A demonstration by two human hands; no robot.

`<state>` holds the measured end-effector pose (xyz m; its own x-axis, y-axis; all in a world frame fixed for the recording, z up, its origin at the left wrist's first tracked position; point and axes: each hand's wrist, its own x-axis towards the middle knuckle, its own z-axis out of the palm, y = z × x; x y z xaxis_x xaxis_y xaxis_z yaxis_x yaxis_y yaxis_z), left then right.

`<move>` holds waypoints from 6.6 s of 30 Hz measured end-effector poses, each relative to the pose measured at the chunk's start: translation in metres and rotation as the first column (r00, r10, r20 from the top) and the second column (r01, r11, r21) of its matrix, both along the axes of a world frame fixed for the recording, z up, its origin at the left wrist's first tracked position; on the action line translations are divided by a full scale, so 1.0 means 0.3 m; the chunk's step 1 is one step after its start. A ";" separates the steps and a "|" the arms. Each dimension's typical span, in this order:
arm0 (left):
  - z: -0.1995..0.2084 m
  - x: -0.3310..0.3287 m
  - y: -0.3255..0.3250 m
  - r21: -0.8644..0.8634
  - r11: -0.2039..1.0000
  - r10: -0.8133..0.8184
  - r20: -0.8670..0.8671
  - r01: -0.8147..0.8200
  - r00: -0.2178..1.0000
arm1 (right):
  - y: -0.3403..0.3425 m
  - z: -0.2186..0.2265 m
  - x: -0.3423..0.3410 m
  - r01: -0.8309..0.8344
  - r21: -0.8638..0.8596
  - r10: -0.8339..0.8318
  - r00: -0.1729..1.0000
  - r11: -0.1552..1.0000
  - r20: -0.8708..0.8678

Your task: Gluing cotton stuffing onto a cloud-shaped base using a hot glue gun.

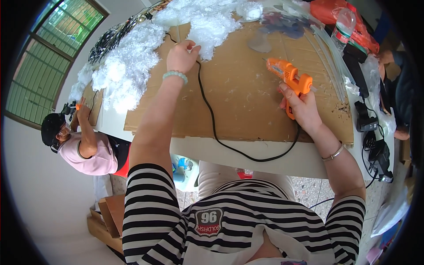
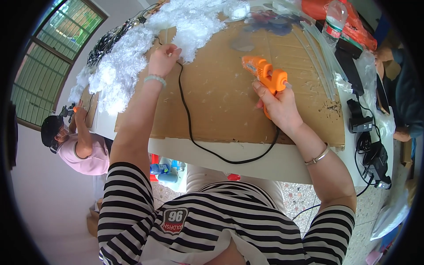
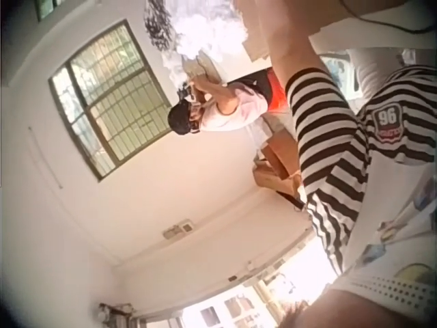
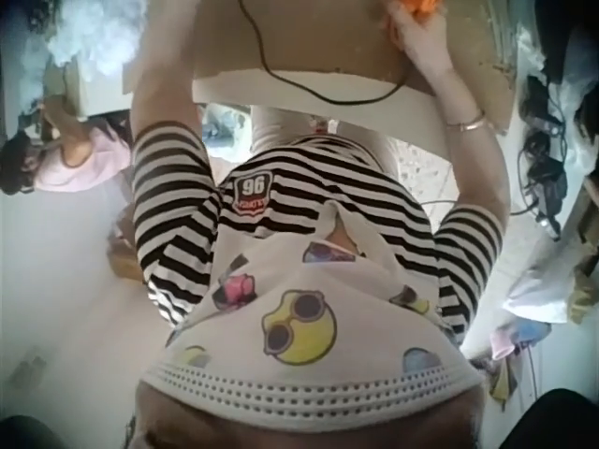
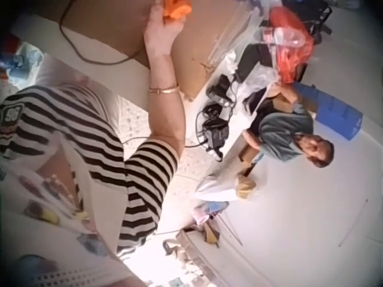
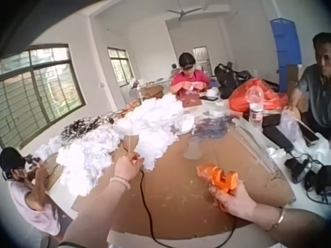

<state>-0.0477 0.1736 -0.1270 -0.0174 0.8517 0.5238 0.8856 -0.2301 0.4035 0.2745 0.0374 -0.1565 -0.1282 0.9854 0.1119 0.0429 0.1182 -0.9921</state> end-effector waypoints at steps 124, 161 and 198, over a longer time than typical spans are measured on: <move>0.171 0.322 -0.460 -0.079 0.880 -0.181 0.856 0.469 0.484 | 0.102 0.181 -0.210 -0.574 0.190 0.588 0.808 0.797 -0.025; 0.158 0.309 -0.557 0.265 0.859 -0.429 0.840 0.437 0.333 | 0.125 0.163 -0.198 -0.600 -0.060 0.603 0.793 0.798 0.086; -0.080 0.111 -0.296 -0.172 0.862 -0.279 0.626 0.477 0.729 | 0.180 0.105 -0.145 -0.512 0.421 -0.036 0.603 0.748 0.797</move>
